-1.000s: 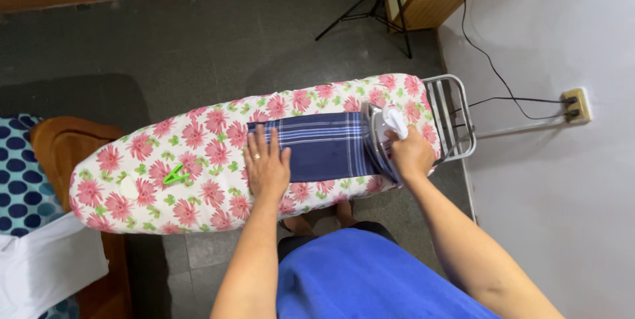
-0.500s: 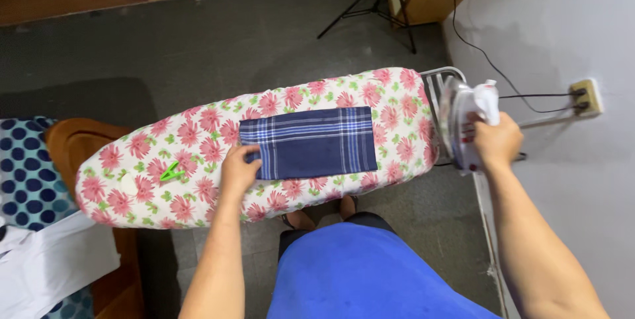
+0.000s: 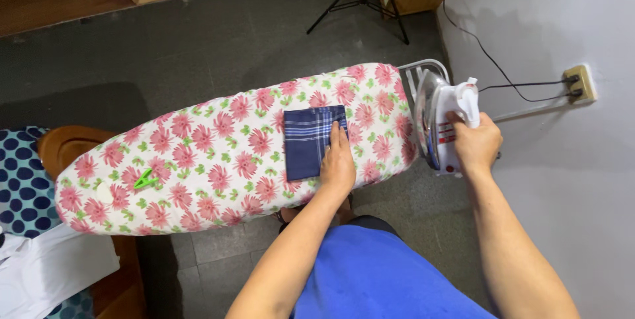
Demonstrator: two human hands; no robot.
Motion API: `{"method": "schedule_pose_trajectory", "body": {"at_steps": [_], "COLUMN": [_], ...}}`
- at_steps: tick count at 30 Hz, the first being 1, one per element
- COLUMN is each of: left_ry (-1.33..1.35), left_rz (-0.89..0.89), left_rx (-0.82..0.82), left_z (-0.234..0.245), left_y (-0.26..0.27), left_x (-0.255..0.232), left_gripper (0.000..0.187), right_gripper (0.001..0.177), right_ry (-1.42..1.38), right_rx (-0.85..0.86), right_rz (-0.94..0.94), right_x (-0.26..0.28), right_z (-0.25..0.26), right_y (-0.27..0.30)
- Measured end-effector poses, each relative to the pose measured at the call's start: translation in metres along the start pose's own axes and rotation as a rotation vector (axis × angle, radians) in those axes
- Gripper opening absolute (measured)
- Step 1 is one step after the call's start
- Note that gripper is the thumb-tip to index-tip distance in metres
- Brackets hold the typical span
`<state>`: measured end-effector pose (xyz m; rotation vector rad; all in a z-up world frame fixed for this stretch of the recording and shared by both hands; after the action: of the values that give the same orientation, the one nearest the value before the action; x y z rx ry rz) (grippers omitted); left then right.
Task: The person irons a white tank top and a blue plaid shirt on a floral-patterned ironing board. They use a steam iron to smooth the garments, then place the finished items on hangers. Finally, the person unplugs the iron and folds the ironing board.
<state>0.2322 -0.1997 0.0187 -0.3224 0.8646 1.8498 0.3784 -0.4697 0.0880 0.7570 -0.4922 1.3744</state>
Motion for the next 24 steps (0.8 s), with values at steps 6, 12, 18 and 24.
{"method": "schedule_pose_trajectory", "body": {"at_steps": [6, 12, 18, 24], "left_ry": [-0.071, 0.105, 0.06, 0.37], "left_rz": [0.02, -0.066, 0.075, 0.088], "left_rx": [-0.079, 0.101, -0.635, -0.276], "left_z": [0.0, -0.001, 0.075, 0.068], "left_y": [-0.008, -0.006, 0.044, 0.043], "left_x": [-0.01, -0.011, 0.078, 0.129], "left_gripper": [0.063, 0.058, 0.017, 0.046], "right_gripper": [0.034, 0.035, 0.03, 0.034], "right_ry": [-0.046, -0.019, -0.2, -0.144], "right_rx": [0.04, 0.087, 0.362, 0.732], "right_rz": [-0.006, -0.027, -0.013, -0.081], "right_x": [0.016, 0.031, 0.049, 0.08], "right_z": [-0.006, -0.018, -0.046, -0.136], "right_y": [0.006, 0.008, 0.013, 0.07]}}
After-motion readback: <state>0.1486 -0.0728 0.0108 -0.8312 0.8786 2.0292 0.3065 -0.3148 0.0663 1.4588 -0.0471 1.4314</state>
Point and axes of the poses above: each hand's wrist, its own y-axis away from the middle knuckle, its own z-axis out of the back of the hand, x = y × z, the point moved 7 cm from there along -y, towards the middle knuckle, and after that the axes turned 14 degrees about x, right-handed, at the moved point
